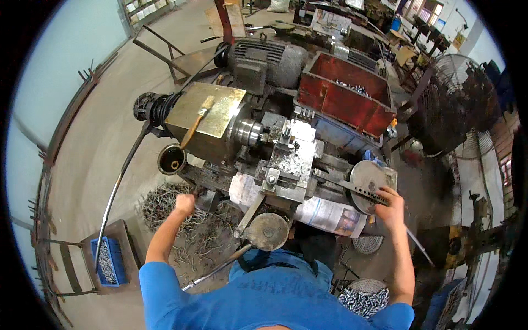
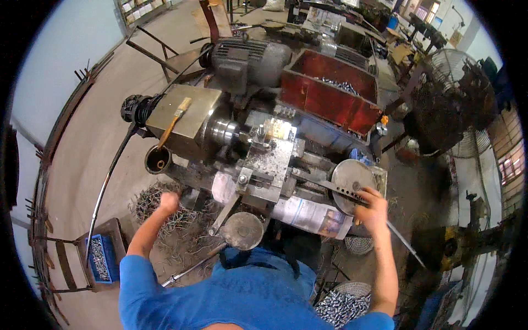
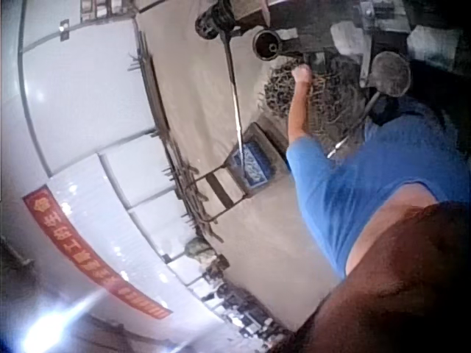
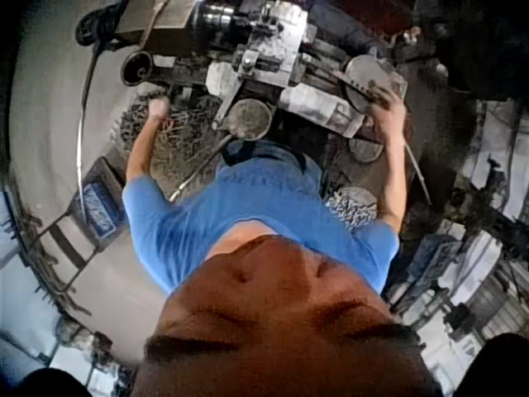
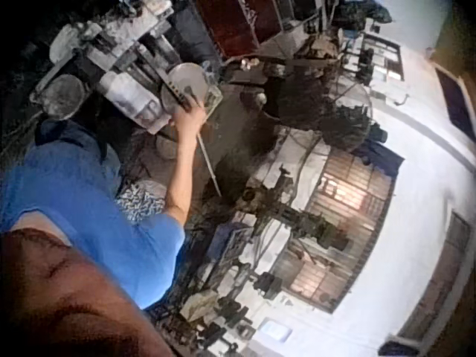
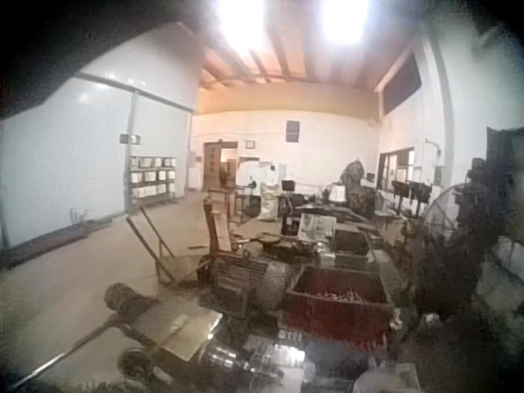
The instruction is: The person operates a manual lathe to machine small metal components. They mount a metal workpiece into the chuck, use levers to control the machine's movement, and then remove the finished piece and place it into a bin with other parts.
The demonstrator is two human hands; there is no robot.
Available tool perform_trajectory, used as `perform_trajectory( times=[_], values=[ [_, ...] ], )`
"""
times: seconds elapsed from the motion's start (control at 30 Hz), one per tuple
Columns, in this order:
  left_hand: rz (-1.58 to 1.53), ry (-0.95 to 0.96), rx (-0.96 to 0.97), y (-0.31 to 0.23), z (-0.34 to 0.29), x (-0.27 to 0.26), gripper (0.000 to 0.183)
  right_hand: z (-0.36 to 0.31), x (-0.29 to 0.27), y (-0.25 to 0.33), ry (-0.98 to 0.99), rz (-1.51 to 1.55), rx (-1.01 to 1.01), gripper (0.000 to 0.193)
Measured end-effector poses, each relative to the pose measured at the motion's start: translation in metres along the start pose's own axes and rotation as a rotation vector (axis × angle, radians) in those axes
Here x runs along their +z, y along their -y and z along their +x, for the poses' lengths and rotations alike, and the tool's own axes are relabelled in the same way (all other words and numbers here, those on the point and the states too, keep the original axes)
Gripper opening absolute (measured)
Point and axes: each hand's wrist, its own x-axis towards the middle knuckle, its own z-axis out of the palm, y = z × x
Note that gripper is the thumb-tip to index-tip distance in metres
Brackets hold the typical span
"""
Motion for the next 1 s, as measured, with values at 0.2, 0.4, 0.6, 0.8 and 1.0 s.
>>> perform_trajectory(
  times=[0.2,0.4,0.6,0.8,1.0],
  values=[
    [-0.154,0.001,-0.129,-0.004,0.003,-0.044,0.029,-0.111,-0.046,-0.195,0.015,-0.512,0.465,0.060],
    [-0.593,-0.135,-0.322,-0.004,-0.089,-0.061,0.036,-0.211,-0.029,-0.252,-0.069,-0.728,0.680,0.050],
    [-1.406,0.397,-0.175,-0.110,-0.201,-0.165,0.058,-0.282,0.035,-0.120,-0.105,-0.595,0.845,0.037],
    [-0.872,0.192,0.006,-0.171,-0.205,-0.181,0.035,-0.293,0.073,-0.058,-0.198,0.049,0.970,0.021],
    [-0.809,0.211,0.050,-0.168,-0.206,-0.165,0.036,-0.300,0.094,-0.048,-0.269,0.077,0.883,0.025]
  ],
)
